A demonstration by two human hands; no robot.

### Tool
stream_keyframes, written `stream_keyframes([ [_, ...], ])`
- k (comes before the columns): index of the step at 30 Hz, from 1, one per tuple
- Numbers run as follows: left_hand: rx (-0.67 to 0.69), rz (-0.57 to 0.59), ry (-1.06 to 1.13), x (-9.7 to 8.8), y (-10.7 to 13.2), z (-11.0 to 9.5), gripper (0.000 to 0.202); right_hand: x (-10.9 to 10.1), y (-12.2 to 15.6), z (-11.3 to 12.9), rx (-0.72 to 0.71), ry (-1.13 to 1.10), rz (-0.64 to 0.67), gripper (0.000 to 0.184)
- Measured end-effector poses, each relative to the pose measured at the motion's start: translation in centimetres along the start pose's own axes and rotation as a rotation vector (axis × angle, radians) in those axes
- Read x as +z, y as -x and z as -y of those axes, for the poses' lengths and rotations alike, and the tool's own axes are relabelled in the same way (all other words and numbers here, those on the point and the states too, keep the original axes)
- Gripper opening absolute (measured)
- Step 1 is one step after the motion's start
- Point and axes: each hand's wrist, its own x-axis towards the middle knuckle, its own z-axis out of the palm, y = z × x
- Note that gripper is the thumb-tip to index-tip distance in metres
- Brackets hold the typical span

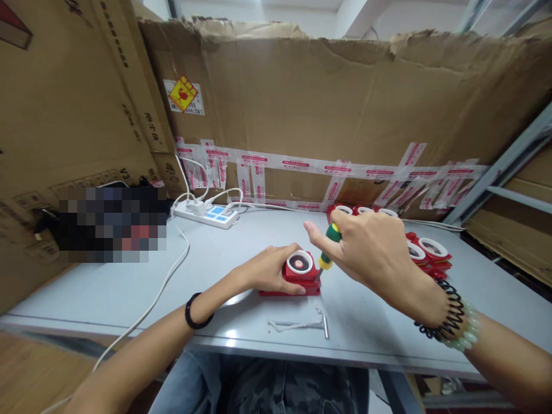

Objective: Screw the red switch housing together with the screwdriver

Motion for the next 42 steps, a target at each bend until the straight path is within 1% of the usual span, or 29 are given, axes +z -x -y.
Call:
stream_keyframes([
  [2, -0.012, -0.001, -0.023, 0.0, 0.0, 0.0, 0.058, -0.5, -0.2, -0.2, -0.031, 0.015, 0.06, 0.052],
  [5, -0.021, 0.0, -0.039, 0.1, 0.0, 0.0, 0.058, -0.8, -0.4, -0.4, -0.088, -0.038, 0.146, 0.038],
  [7, -0.017, -0.001, -0.022, 0.0, 0.1, -0.1, 0.059, -0.7, -0.4, -0.3, -0.099, -0.072, 0.168, 0.029],
  [8, -0.013, -0.001, -0.013, 0.0, 0.1, -0.1, 0.059, -0.6, -0.3, -0.2, -0.093, -0.078, 0.164, 0.03],
  [11, -0.007, 0.002, -0.004, -0.1, 0.1, -0.2, 0.059, -0.1, -0.2, 0.1, -0.065, -0.069, 0.121, 0.041],
  [12, -0.005, 0.003, -0.001, -0.1, 0.1, -0.2, 0.059, 0.1, -0.2, 0.2, -0.058, -0.069, 0.112, 0.042],
  [13, -0.005, 0.002, 0.002, -0.1, 0.0, -0.3, 0.06, 0.2, -0.2, 0.3, -0.056, -0.08, 0.11, 0.039],
  [15, -0.004, 0.001, 0.005, -0.1, 0.0, -0.2, 0.062, 0.4, -0.2, 0.3, -0.071, -0.142, 0.124, 0.027],
  [17, -0.001, -0.001, -0.012, 0.0, 0.0, -0.1, 0.062, 0.4, -0.1, 0.1, -0.107, -0.252, 0.154, 0.016],
  [18, 0.002, -0.004, -0.026, 0.0, 0.0, -0.1, 0.061, 0.3, -0.1, -0.2, -0.131, -0.314, 0.174, 0.014],
  [20, 0.014, -0.008, -0.049, 0.0, 0.0, 0.0, 0.058, -0.1, 0.0, -0.8, -0.204, -0.434, 0.212, 0.016],
  [22, 0.023, -0.011, -0.057, 0.0, 0.0, 0.1, 0.056, -0.5, 0.1, -1.5, -0.286, -0.526, 0.266, 0.022],
  [24, 0.02, -0.005, -0.06, 0.0, 0.0, 0.1, 0.057, -0.9, 0.2, -1.9, -0.315, -0.552, 0.322, 0.026],
  [26, 0.017, 0.001, -0.065, -0.1, 0.0, 0.0, 0.059, -0.8, 0.2, -1.9, -0.259, -0.485, 0.333, 0.028],
  [29, 0.024, 0.008, -0.064, -0.1, 0.0, 0.0, 0.058, -0.2, 0.0, -1.2, -0.143, -0.277, 0.259, 0.034],
  [31, 0.018, 0.009, -0.067, -0.1, 0.0, 0.1, 0.059, 0.1, -0.3, -0.9, -0.136, -0.242, 0.228, 0.034],
  [34, 0.018, 0.005, -0.076, 0.0, -0.1, 0.2, 0.058, -0.2, -0.3, -1.4, -0.251, -0.424, 0.27, 0.024],
  [36, 0.029, 0.002, -0.086, 0.0, -0.1, 0.3, 0.054, -0.9, -0.2, -2.0, -0.352, -0.528, 0.335, 0.025],
  [38, 0.028, 0.004, -0.092, 0.0, -0.1, 0.3, 0.053, -1.4, 0.0, -2.3, -0.393, -0.542, 0.378, 0.027],
  [40, 0.023, 0.013, -0.088, 0.0, -0.1, 0.3, 0.055, -1.5, -0.1, -2.1, -0.341, -0.48, 0.364, 0.029],
  [42, 0.029, 0.016, -0.077, 0.0, -0.1, 0.3, 0.058, -0.9, -0.4, -1.6, -0.233, -0.378, 0.304, 0.037],
])
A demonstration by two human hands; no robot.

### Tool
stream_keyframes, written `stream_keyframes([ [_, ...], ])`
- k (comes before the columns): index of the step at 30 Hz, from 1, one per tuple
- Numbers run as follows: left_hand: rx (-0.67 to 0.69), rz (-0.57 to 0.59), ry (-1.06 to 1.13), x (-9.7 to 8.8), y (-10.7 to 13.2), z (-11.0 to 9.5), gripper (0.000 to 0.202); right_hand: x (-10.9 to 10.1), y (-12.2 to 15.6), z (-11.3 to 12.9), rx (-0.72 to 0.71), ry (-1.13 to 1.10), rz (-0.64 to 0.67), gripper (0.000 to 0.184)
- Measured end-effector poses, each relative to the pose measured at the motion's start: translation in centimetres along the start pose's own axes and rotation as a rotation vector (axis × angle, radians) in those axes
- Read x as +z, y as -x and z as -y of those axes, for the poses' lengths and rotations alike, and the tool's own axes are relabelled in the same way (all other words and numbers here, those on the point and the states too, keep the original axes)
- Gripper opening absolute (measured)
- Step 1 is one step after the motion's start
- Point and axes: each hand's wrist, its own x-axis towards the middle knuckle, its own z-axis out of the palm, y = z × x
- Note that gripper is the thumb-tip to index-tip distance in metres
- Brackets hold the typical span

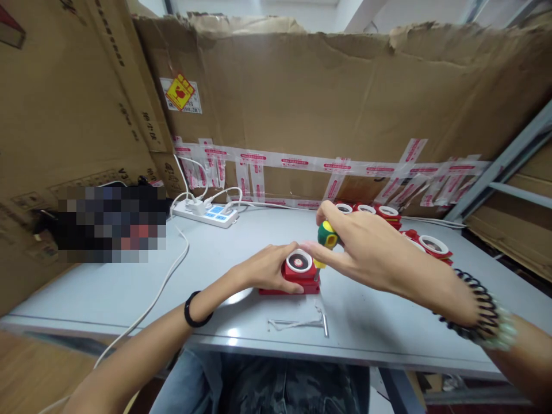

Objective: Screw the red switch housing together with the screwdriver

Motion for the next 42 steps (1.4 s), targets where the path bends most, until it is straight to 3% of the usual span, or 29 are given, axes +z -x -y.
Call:
stream_keyframes([
  [3, 0.008, 0.004, 0.009, -0.1, 0.0, -0.2, 0.063, 0.9, -0.9, 0.0, 0.096, 0.016, -0.071, 0.035],
  [6, -0.007, 0.012, 0.019, -0.3, 0.1, -0.4, 0.064, 0.8, -0.9, -0.4, 0.052, -0.154, -0.041, 0.02],
  [9, -0.01, 0.013, 0.034, -0.3, 0.1, -0.4, 0.065, 0.2, -0.2, -0.9, -0.009, -0.244, 0.031, 0.022],
  [15, -0.004, 0.019, 0.034, -0.2, 0.0, -0.2, 0.06, 0.8, -0.3, -0.7, 0.107, -0.036, -0.104, 0.023],
  [18, -0.005, 0.028, 0.036, -0.2, 0.0, -0.2, 0.062, 0.9, -0.4, -1.0, 0.059, -0.18, -0.07, 0.017],
  [22, -0.002, 0.021, 0.009, -0.3, 0.0, -0.2, 0.068, 0.5, 0.0, -1.2, 0.02, -0.322, -0.012, 0.025],
  [29, -0.021, 0.021, 0.024, -0.4, 0.1, -0.4, 0.055, 1.8, -0.3, -0.8, 0.097, -0.295, -0.263, 0.023],
  [34, -0.022, 0.029, 0.014, -0.5, 0.1, -0.3, 0.053, 1.1, 0.4, -1.0, -0.034, -0.437, -0.149, 0.026],
  [36, -0.015, 0.03, 0.022, -0.4, 0.0, -0.2, 0.055, 1.1, 0.5, -0.6, -0.018, -0.456, -0.132, 0.028],
  [42, 0.002, 0.008, 0.028, -0.3, 0.0, -0.1, 0.058, 3.1, -0.5, 0.2, 0.091, -0.315, -0.316, 0.024],
])
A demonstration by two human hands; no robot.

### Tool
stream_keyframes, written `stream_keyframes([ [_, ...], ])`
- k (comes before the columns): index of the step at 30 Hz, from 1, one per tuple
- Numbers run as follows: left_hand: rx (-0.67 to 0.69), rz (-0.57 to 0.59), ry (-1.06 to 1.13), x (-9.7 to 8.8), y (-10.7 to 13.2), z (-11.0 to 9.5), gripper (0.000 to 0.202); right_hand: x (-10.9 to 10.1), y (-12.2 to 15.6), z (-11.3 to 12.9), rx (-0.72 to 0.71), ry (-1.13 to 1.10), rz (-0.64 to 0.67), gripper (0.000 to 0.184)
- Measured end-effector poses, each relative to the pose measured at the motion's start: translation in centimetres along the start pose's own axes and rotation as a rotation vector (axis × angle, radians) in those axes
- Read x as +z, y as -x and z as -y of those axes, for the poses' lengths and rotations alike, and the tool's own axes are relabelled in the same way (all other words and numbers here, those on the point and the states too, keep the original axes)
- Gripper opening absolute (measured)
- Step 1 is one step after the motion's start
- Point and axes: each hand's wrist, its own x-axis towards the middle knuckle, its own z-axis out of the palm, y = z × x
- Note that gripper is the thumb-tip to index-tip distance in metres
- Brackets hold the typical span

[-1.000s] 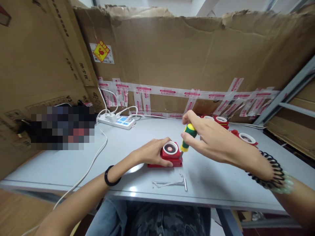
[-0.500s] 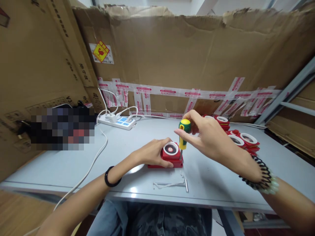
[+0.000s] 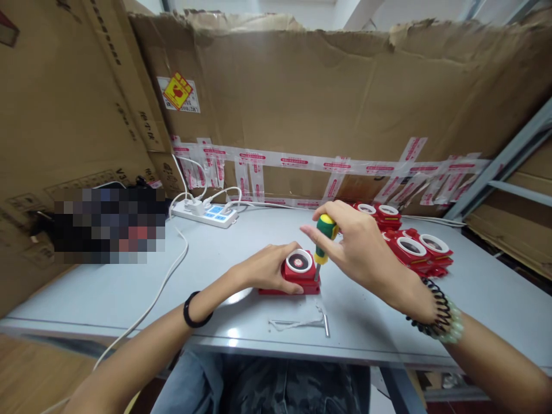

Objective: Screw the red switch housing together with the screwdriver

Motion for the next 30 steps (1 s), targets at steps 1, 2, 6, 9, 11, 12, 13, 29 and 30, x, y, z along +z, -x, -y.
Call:
stream_keyframes([
  [1, -0.007, 0.0, 0.001, 0.0, 0.0, 0.0, 0.057, 0.0, 0.0, -0.3, -0.005, 0.005, -0.002, 0.021],
  [2, -0.011, 0.002, 0.003, -0.1, 0.1, -0.1, 0.057, -0.2, 0.0, -0.6, -0.005, -0.006, 0.013, 0.02],
  [6, -0.007, 0.006, 0.018, -0.2, 0.1, -0.2, 0.055, -1.5, 0.6, -1.1, 0.014, -0.154, 0.147, 0.034],
  [9, -0.011, 0.009, 0.0, -0.1, 0.0, -0.2, 0.055, -1.6, 0.7, -0.9, 0.035, -0.14, 0.131, 0.027],
  [11, -0.012, 0.006, -0.009, 0.0, 0.0, -0.2, 0.057, -1.1, 0.5, -0.9, 0.048, -0.033, 0.053, 0.02],
  [12, -0.013, 0.003, -0.01, 0.0, 0.0, -0.2, 0.057, -0.9, 0.4, -0.9, 0.054, 0.005, 0.028, 0.019],
  [13, -0.017, 0.002, -0.009, 0.0, 0.0, -0.1, 0.057, -0.8, 0.4, -1.0, 0.054, 0.016, 0.02, 0.019],
  [29, -0.03, 0.007, 0.004, -0.5, 0.4, -0.2, 0.057, -0.6, 0.0, -1.0, 0.079, -0.084, 0.057, 0.024],
  [30, -0.033, 0.007, 0.004, -0.5, 0.5, -0.2, 0.057, -0.7, 0.1, -1.1, 0.069, -0.117, 0.074, 0.024],
])
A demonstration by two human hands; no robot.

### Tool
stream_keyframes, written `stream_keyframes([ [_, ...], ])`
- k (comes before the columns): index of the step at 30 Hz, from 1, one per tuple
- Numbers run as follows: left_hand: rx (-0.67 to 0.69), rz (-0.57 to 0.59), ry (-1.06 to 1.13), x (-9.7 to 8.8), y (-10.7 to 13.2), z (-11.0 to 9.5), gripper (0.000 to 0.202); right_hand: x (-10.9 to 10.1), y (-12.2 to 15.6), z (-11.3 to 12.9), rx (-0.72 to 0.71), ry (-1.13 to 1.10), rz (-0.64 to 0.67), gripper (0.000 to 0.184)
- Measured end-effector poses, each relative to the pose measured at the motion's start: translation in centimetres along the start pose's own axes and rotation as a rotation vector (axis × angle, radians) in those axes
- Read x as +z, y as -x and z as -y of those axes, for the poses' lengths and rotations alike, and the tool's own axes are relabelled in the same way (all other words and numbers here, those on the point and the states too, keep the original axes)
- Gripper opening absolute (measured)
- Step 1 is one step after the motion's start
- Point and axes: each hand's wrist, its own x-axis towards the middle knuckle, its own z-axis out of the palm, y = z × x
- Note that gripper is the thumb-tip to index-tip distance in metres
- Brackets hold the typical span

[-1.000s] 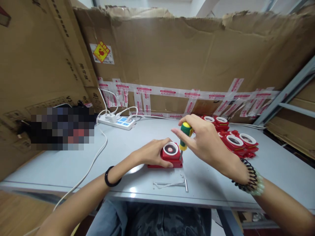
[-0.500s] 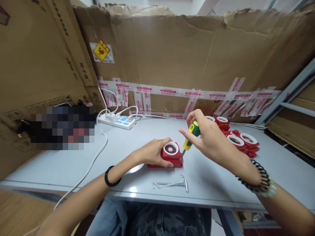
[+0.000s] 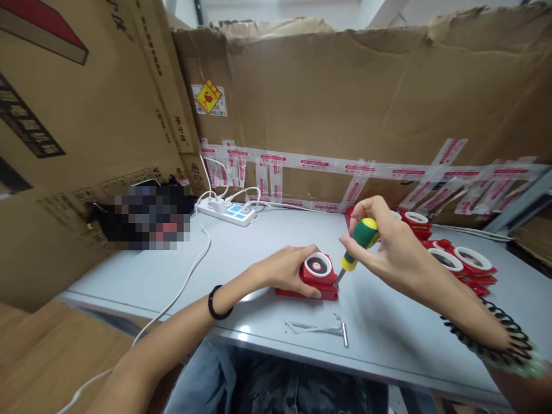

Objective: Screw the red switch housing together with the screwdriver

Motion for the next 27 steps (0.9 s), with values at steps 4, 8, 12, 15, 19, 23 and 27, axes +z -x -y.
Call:
stream_keyframes([
  [4, -0.004, 0.0, 0.003, 0.04, 0.08, 0.09, 0.059, -0.48, 0.24, 0.12, -0.005, -0.044, 0.051, 0.03],
  [8, 0.002, -0.005, 0.006, 0.02, 0.12, 0.0, 0.06, -0.21, 0.19, 0.02, 0.039, 0.091, -0.027, 0.028],
  [12, -0.013, 0.001, 0.009, -0.05, 0.16, -0.11, 0.06, -0.21, 0.36, -0.13, 0.032, 0.013, -0.032, 0.027],
  [15, -0.021, 0.011, 0.009, -0.04, 0.14, -0.17, 0.058, -0.55, 0.63, 0.14, 0.017, -0.056, 0.019, 0.035],
  [19, -0.003, 0.003, 0.009, 0.11, 0.02, -0.19, 0.059, -0.39, 0.59, 0.41, 0.05, -0.041, 0.017, 0.034],
  [23, 0.007, 0.001, -0.005, 0.21, -0.16, -0.16, 0.058, 0.0, 0.27, 0.09, 0.057, -0.026, 0.005, 0.026],
  [27, 0.007, 0.011, 0.001, 0.24, -0.23, -0.11, 0.057, -0.13, 0.36, -0.01, 0.0, -0.104, 0.058, 0.035],
])
